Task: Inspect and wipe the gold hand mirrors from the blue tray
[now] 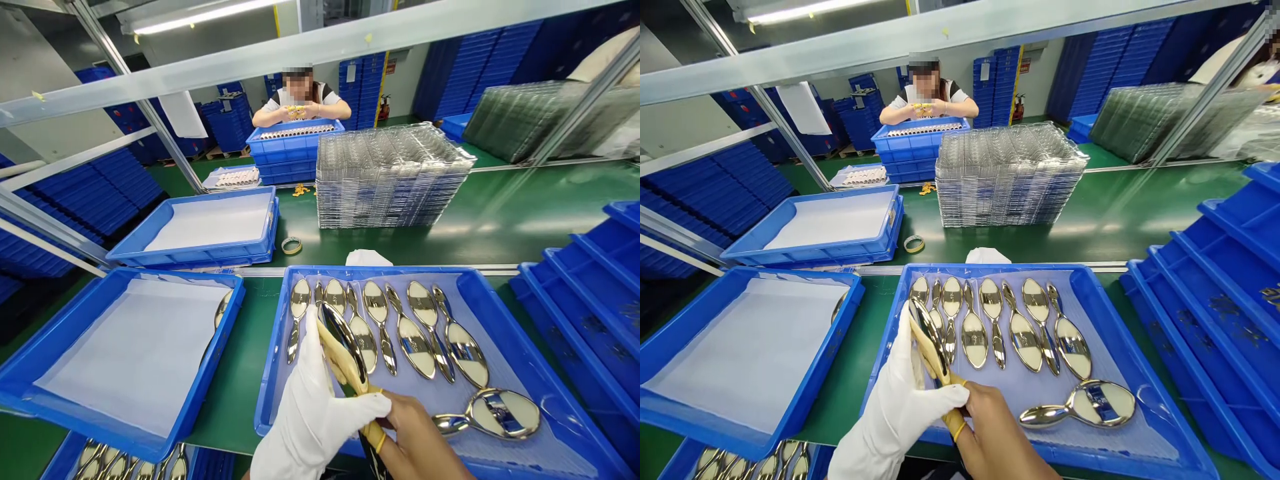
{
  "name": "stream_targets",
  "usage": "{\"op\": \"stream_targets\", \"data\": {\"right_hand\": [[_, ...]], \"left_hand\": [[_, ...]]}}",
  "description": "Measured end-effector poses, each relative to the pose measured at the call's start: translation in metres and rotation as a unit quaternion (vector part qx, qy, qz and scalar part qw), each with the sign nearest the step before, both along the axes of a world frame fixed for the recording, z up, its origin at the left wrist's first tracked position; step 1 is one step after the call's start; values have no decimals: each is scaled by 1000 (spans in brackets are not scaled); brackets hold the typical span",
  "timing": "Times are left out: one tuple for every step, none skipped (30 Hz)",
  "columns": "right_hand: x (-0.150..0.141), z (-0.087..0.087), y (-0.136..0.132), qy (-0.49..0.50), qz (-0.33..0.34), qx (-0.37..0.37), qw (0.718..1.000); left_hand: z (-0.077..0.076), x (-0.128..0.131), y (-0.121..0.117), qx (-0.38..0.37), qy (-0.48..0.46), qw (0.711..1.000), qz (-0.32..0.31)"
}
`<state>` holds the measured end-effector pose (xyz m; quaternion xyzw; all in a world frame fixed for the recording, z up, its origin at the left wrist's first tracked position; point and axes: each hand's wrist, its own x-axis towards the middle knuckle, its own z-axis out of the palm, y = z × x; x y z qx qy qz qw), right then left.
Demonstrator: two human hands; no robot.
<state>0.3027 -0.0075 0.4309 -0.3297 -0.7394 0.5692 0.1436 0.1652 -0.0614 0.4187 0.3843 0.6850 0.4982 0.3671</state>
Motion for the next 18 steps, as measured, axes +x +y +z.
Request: {"op": "stream_targets", "data": {"right_hand": [[0,0,1,-11,7,35,999],[1,-1,2,-19,14,65,998],[1,-2,2,-23,22,90,995],[2,-3,1,-25,29,112,993],[3,-4,0,-28,34,134,990],[4,-6,-2,-31,36,155,987],[5,-7,-3,-33,35,174,984],[7,-9,-5,-34,33,191,980],[9,-11,-6,-33,28,205,978],[10,-14,-6,-27,24,218,975],[11,-18,-6,-16,19,229,973],[11,-22,-6,-6,15,236,972],[10,-28,-4,9,7,246,969],[10,-34,-2,28,-4,257,966],[9,-41,0,48,-16,267,963],[8,-48,2,66,-28,276,958],[8,-55,4,81,-38,285,954],[8,-61,6,93,-43,293,951]], "left_hand": [[0,2,1,-1,-20,1000,13],[0,4,1,-8,-44,999,24],[2,5,3,-15,-71,997,32],[4,7,4,-19,-93,995,43],[8,9,6,-21,-111,992,51],[12,10,7,-22,-125,990,56],[17,11,8,-21,-137,989,58],[21,12,10,-20,-146,987,61],[26,13,11,-17,-155,986,63],[30,14,12,-14,-160,985,66],[32,14,13,-10,-159,985,72],[34,15,15,-7,-156,985,79],[34,16,16,-2,-152,985,83],[33,16,17,2,-149,985,84],[31,17,17,6,-146,986,83],[29,17,18,10,-143,986,82],[27,18,19,16,-136,987,81],[25,18,19,21,-125,989,78]]}}
